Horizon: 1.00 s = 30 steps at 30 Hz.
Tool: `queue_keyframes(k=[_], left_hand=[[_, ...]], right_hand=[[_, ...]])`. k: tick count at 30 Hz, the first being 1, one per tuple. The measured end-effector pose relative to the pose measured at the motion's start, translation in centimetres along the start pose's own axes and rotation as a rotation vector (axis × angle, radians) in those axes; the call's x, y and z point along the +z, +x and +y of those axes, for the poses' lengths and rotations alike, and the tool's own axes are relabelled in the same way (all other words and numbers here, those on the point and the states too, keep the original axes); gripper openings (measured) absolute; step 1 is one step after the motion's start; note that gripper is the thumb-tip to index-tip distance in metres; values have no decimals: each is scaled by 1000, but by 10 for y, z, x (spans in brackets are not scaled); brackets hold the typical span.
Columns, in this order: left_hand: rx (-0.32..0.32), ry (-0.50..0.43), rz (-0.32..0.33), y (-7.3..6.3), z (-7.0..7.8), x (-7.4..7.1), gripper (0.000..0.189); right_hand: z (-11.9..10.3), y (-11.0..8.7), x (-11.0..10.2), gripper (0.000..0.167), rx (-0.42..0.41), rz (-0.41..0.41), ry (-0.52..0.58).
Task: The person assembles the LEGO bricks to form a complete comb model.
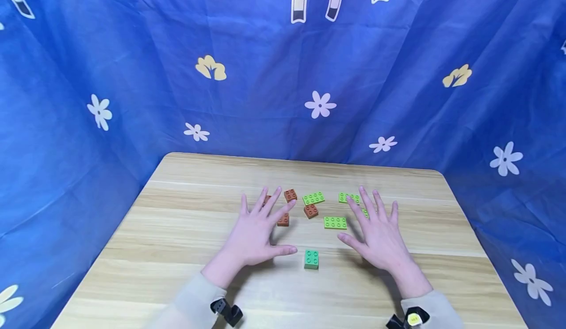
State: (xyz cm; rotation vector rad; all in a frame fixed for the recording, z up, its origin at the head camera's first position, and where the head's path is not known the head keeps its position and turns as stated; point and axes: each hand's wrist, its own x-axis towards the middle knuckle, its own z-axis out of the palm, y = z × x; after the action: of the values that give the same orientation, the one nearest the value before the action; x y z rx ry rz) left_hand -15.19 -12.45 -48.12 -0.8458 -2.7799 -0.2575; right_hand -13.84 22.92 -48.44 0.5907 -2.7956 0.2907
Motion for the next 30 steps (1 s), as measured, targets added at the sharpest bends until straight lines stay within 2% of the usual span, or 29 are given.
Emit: queue_keyframes(k=[9,17,30], left_hand=[[45,1,3,-6,15,9,110],[79,-36,20,-11,27,10,108],[168,-173,86,-15,36,18,100]], right_hand=[[-7,4,3,94,-9,-8,24],[-12,9,5,92,-24,2,41],[-15,13,13,91,-57,59,134]])
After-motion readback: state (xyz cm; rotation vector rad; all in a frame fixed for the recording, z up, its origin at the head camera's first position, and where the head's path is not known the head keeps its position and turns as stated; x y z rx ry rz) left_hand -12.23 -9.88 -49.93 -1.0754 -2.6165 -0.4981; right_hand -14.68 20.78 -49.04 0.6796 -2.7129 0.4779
